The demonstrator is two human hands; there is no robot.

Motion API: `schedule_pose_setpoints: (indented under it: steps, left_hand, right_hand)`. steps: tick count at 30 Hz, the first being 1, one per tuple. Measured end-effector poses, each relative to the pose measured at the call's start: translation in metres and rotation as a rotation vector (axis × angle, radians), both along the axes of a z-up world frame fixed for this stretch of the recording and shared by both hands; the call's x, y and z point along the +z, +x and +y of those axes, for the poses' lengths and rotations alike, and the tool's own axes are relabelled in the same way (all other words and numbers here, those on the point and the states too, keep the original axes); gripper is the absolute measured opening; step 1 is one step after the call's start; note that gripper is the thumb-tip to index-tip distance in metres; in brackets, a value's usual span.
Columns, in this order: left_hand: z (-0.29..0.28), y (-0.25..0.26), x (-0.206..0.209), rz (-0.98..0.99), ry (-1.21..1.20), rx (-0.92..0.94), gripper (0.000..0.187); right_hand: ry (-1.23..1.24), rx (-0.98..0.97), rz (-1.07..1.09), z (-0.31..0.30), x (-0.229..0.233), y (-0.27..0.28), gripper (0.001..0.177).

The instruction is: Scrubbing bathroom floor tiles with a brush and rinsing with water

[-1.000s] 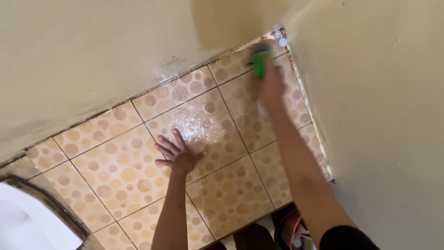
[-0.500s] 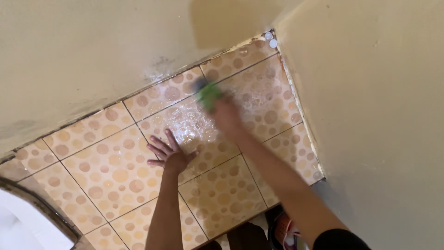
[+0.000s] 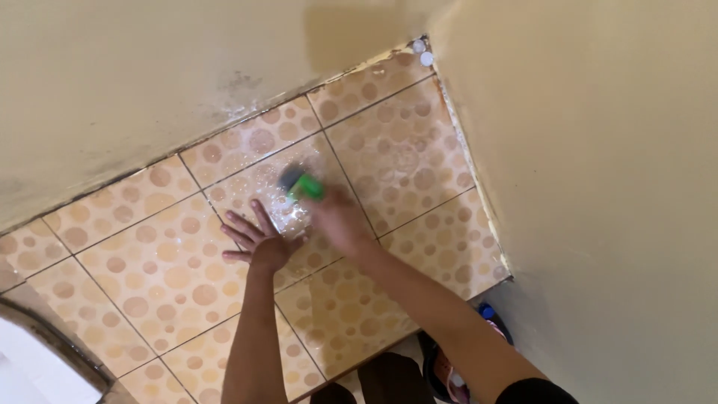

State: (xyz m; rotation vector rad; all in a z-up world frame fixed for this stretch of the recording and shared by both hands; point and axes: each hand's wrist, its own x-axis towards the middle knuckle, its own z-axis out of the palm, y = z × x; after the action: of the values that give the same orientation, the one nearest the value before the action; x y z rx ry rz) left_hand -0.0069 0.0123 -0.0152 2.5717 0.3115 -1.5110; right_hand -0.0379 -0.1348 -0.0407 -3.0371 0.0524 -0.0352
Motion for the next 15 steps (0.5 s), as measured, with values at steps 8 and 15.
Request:
schedule_pose_setpoints:
  steps: [8, 15]
  left_hand:
    - [-0.003, 0.0, 0.0, 0.006, -0.003, 0.022, 0.136]
    - [-0.002, -0.013, -0.008, -0.093, 0.004, 0.028, 0.126]
  right_hand:
    - [0.252, -0.576, 0.463, -0.229, -0.052, -0.027, 0.06]
    - [0.212, -0.611, 0.54, -0.126, -0.111, -0.115, 0.046]
